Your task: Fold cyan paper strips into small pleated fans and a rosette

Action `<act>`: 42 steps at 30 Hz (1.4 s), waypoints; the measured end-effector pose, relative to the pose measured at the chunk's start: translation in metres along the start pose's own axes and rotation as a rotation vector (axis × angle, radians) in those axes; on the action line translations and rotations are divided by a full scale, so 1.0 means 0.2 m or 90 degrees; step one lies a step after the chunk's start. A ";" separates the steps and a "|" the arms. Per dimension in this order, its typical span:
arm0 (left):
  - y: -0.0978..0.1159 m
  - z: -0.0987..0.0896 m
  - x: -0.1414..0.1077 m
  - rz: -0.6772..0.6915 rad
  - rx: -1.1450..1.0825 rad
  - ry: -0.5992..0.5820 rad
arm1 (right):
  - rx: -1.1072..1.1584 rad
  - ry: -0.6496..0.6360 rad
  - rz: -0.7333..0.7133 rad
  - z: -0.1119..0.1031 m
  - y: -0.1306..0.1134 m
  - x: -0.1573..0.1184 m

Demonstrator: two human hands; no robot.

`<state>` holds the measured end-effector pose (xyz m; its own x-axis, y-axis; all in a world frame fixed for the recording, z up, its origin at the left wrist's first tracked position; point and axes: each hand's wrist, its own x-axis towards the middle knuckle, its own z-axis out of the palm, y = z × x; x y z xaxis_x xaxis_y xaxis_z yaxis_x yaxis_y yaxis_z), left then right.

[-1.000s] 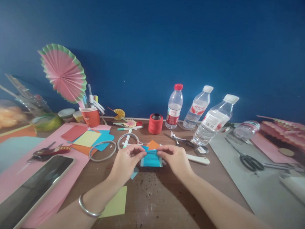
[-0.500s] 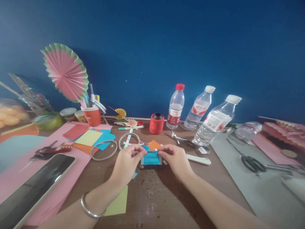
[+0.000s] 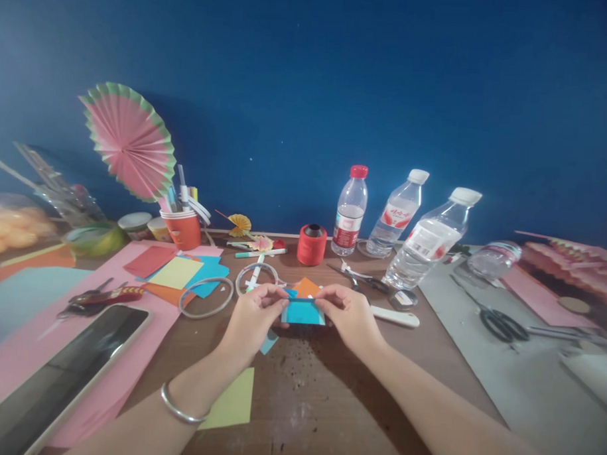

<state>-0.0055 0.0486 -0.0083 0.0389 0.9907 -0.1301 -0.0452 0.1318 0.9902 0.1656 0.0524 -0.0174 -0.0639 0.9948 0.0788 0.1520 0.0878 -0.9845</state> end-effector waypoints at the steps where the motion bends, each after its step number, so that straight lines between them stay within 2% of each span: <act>1: 0.00 0.00 0.00 -0.011 -0.013 -0.001 | -0.012 -0.004 -0.010 0.00 0.00 0.00; 6: 0.00 -0.01 0.01 0.000 -0.023 -0.018 | 0.021 -0.034 0.011 -0.02 0.02 0.01; 16: 0.02 -0.01 0.00 0.070 0.133 -0.014 | 0.044 -0.044 0.026 -0.02 0.02 0.02; 22: 0.01 0.00 0.00 0.121 0.145 -0.050 | 0.036 -0.034 0.027 -0.02 0.03 0.03; 26: 0.00 0.01 0.00 0.118 0.182 -0.080 | 0.066 -0.022 0.031 -0.02 0.04 0.03; 35: 0.02 0.00 -0.02 0.135 0.229 -0.058 | 0.107 -0.016 0.053 -0.02 0.04 0.03; 42: 0.03 -0.01 0.00 0.100 0.174 -0.027 | 0.123 -0.053 0.065 -0.02 0.03 0.03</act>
<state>-0.0069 0.0484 -0.0025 0.0941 0.9953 0.0214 0.2161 -0.0414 0.9755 0.1693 0.0589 -0.0214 -0.1396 0.9898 -0.0288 -0.0292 -0.0332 -0.9990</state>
